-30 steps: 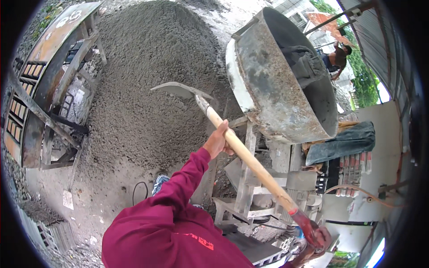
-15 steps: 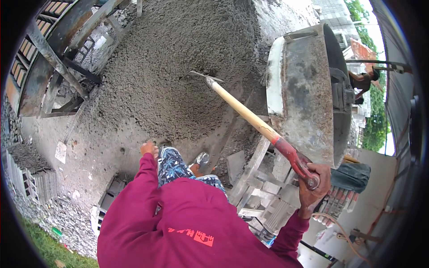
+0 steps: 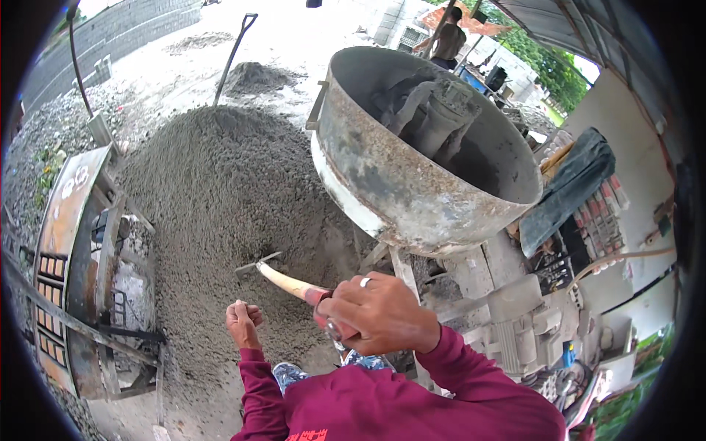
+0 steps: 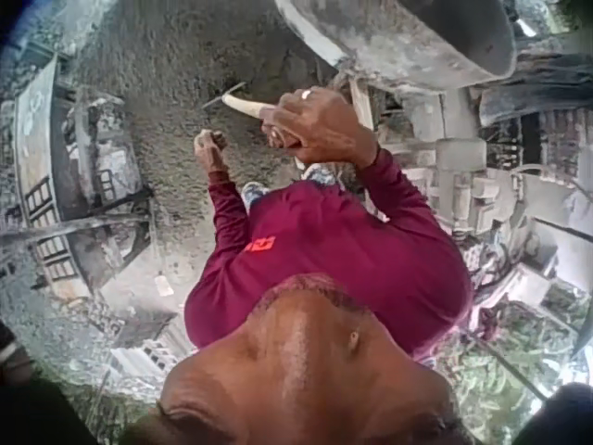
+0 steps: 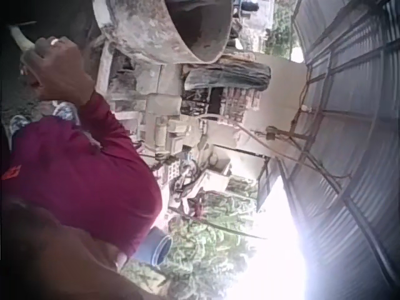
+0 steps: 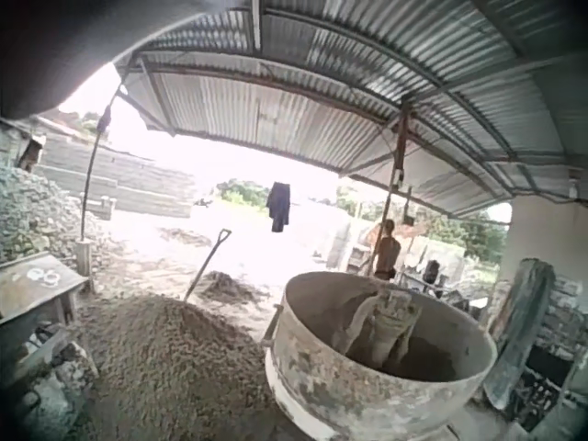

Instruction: The person uses a shovel to scoop wet concrete from a pile beneath a mixer and move it to the ground near stacks of hollow blocks.

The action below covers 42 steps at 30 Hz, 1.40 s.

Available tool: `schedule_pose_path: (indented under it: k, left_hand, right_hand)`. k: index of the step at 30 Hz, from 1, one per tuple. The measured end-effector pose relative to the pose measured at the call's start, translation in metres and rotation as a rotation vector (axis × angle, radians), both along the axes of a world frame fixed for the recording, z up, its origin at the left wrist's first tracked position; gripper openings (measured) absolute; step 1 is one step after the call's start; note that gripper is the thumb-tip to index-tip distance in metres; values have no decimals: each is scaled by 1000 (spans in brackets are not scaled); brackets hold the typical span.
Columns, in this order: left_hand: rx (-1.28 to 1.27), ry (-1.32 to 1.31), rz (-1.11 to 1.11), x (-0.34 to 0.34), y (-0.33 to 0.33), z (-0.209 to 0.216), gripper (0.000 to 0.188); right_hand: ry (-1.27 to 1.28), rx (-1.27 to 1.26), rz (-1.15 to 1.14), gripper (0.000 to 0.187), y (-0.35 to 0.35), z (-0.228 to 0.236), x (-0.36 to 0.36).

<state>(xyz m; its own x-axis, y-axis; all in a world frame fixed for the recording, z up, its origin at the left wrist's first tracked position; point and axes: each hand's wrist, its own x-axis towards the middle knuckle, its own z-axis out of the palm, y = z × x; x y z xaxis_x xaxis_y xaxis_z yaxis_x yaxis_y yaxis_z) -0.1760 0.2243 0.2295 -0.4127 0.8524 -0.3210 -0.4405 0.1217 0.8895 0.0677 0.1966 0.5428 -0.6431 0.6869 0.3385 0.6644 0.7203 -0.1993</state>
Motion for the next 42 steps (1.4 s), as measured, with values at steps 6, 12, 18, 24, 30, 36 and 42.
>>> schedule_pose_path:
  k: [6,12,18,24,30,36,42]
  left_hand:
    - [710,147,161,132,-26,232,46]
    - [429,847,237,189,-48,262,44]
    - [384,760,349,180,-52,275,37]
    - [463,970,457,197,-36,262,45]
    - [515,1030,561,186,-21,260,46]
    - [546,904,570,186,-18,253,46]
    - [506,854,574,178,-26,248,46]
  right_hand:
    - [562,91,284,28,5,-6,32]
    - [1073,-70,455,27,15,-27,72]
    - [1046,-58,177,22,80,-29,151]
    - [999,-56,-226,22,144,-51,238]
    - [907,69,-384,25,174,-47,293]
    - [872,121,-486,46,187,-1,327]
    - [900,260,-327,81,194,124,327]
